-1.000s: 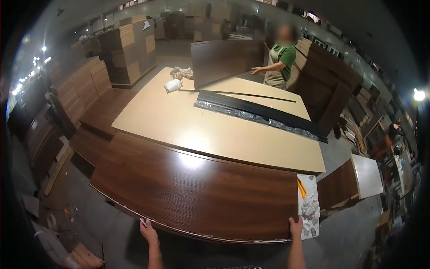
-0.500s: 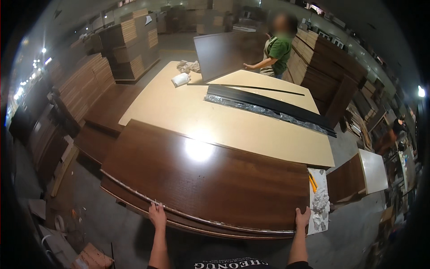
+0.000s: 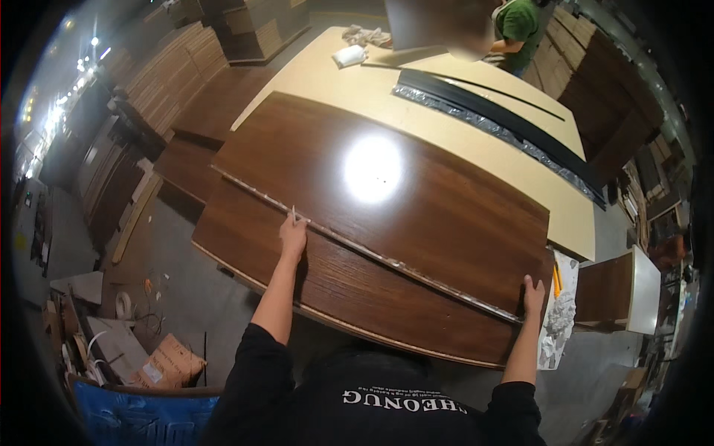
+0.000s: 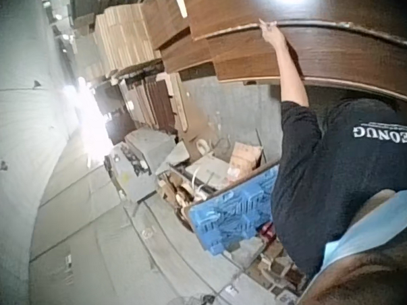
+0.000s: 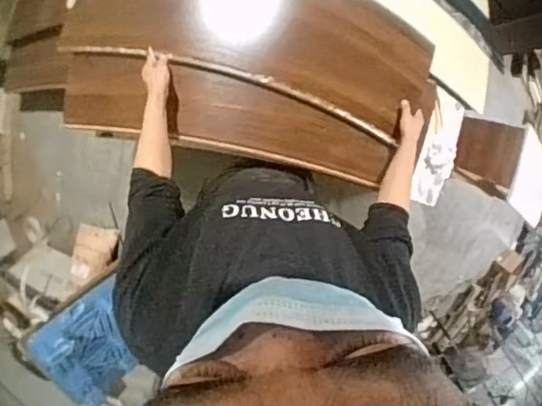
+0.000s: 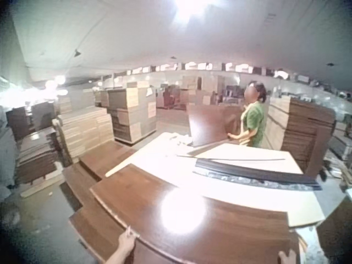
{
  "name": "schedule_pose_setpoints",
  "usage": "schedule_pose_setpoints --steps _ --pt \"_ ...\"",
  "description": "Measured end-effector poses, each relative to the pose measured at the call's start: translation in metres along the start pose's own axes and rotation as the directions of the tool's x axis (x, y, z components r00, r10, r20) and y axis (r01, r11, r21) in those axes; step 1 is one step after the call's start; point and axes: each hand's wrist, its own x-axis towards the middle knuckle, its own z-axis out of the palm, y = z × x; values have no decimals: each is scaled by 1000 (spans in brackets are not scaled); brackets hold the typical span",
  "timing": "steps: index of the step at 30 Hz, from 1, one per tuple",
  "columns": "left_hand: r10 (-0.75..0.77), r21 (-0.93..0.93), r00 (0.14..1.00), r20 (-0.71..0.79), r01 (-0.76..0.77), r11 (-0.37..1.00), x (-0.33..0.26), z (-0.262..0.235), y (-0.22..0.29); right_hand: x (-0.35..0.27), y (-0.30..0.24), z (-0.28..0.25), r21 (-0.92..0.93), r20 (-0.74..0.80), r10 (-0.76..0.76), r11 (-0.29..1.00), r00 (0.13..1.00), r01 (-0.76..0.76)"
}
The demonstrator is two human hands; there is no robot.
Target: Applying edge treatment or adhesive to wood panels in a furniture factory.
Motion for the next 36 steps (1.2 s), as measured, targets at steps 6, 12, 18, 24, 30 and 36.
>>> schedule_pose_setpoints --steps 6,12,18,24,30,36 --pt "29 -225 994 -101 -51 973 -9 6 -10 -24 16 -3 233 2 -51 971 999 49" --pt "-35 -342 996 -83 5 940 -23 7 13 -110 16 -22 154 85 -204 970 975 190" --pt "2 -320 999 -50 -18 947 -8 8 7 -124 -10 -14 45 -28 -177 983 984 178" --pt "8 -257 1000 -11 -11 966 10 13 5 -117 -1 -3 -17 -119 -199 980 973 199" --pt "-7 -263 1000 25 14 965 28 27 9 -106 -7 6 -21 -245 -134 991 960 133" --pt "57 -185 998 39 -49 982 59 34 -2 -92 -17 9 -59 -319 -111 994 941 97"
